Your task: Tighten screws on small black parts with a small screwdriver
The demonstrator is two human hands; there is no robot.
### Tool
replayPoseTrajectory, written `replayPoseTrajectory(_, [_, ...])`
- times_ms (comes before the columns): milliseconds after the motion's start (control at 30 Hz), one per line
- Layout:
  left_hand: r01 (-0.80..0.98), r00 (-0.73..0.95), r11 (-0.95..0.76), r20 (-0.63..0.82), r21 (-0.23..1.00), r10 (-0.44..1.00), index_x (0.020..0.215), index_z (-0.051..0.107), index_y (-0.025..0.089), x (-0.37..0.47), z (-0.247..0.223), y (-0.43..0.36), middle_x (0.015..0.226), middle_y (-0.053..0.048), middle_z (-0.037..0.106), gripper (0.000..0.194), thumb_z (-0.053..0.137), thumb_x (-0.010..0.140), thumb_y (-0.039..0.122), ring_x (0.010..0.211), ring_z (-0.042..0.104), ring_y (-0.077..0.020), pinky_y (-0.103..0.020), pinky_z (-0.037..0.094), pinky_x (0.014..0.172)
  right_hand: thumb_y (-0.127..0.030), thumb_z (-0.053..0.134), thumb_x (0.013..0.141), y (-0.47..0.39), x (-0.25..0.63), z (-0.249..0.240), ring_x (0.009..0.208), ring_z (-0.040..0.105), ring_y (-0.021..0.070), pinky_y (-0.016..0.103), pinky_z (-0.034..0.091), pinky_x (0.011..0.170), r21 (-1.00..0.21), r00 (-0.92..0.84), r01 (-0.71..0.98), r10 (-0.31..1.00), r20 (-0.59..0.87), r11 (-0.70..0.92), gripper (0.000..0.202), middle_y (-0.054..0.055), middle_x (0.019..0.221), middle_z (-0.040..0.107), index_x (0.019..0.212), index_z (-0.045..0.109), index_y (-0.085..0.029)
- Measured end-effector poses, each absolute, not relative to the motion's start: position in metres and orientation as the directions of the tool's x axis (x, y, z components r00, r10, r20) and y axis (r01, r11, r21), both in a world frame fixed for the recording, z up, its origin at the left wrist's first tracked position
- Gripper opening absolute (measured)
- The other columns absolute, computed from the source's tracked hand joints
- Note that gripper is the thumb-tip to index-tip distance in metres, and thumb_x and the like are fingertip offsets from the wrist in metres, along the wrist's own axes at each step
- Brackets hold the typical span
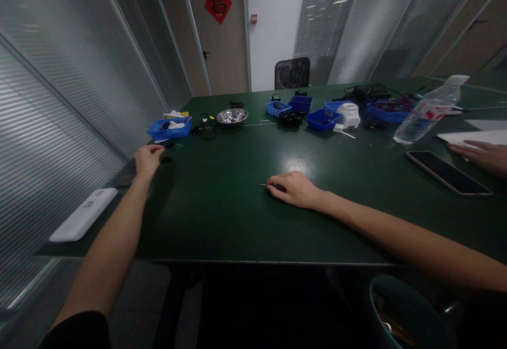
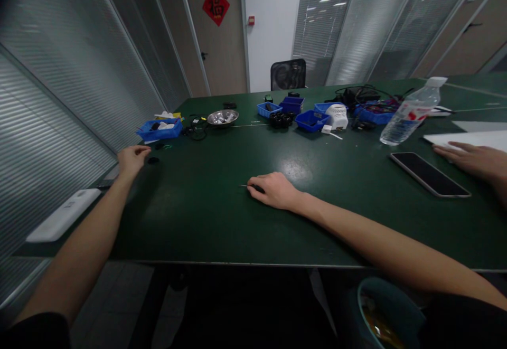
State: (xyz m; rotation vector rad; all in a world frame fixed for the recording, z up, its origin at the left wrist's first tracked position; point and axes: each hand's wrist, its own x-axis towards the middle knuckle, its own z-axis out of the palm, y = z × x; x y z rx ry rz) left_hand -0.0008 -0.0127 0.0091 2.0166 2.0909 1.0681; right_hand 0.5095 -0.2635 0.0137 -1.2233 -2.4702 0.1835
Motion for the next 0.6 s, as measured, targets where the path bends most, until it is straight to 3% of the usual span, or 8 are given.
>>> replayPoseTrajectory(167, [0.880, -0.168, -0.047, 0.403, 0.473, 0.900, 0.105, 0.081, 0.015, -0.001, 0.008, -0.013, 0.093, -0.008, 0.078, 0.023, 0.072, 0.091, 0.030, 0.084, 0.069, -0.0214, -0.031, 0.051, 0.088, -0.038, 0.048, 0.108, -0.264, 0.509, 0.014, 0.073, 0.067, 0.0165, 0.029, 0.042, 0.068, -0.257, -0.552, 0.748, 0.789, 0.270, 0.612, 0.032, 0.005, 0.095, 0.077, 0.115, 0.072, -0.020])
replayPoseTrajectory(400, [0.739, -0.281, 0.024, 0.276, 0.673, 0.919, 0.117, 0.080, 0.012, -0.002, 0.009, -0.009, 0.091, -0.006, 0.077, 0.032, 0.077, 0.088, 0.025, 0.070, 0.062, -0.0139, -0.025, 0.049, 0.073, -0.039, 0.047, 0.109, -0.264, 0.509, 0.014, 0.075, 0.068, 0.0170, 0.029, 0.042, 0.069, -0.257, -0.551, 0.749, 0.789, 0.272, 0.611, 0.032, 0.005, 0.098, 0.078, 0.116, 0.072, -0.020])
replayPoseTrajectory(600, [0.736, -0.284, 0.036, 0.261, 0.677, 0.923, 0.118, 0.080, 0.014, -0.011, 0.005, -0.002, 0.098, -0.006, 0.078, 0.036, 0.082, 0.084, 0.025, 0.072, 0.059, -0.0128, -0.025, 0.047, 0.074, -0.038, 0.048, 0.108, -0.265, 0.509, 0.016, 0.074, 0.067, 0.0167, 0.029, 0.042, 0.069, -0.263, -0.550, 0.747, 0.790, 0.271, 0.610, 0.031, 0.006, 0.096, 0.077, 0.116, 0.072, -0.020])
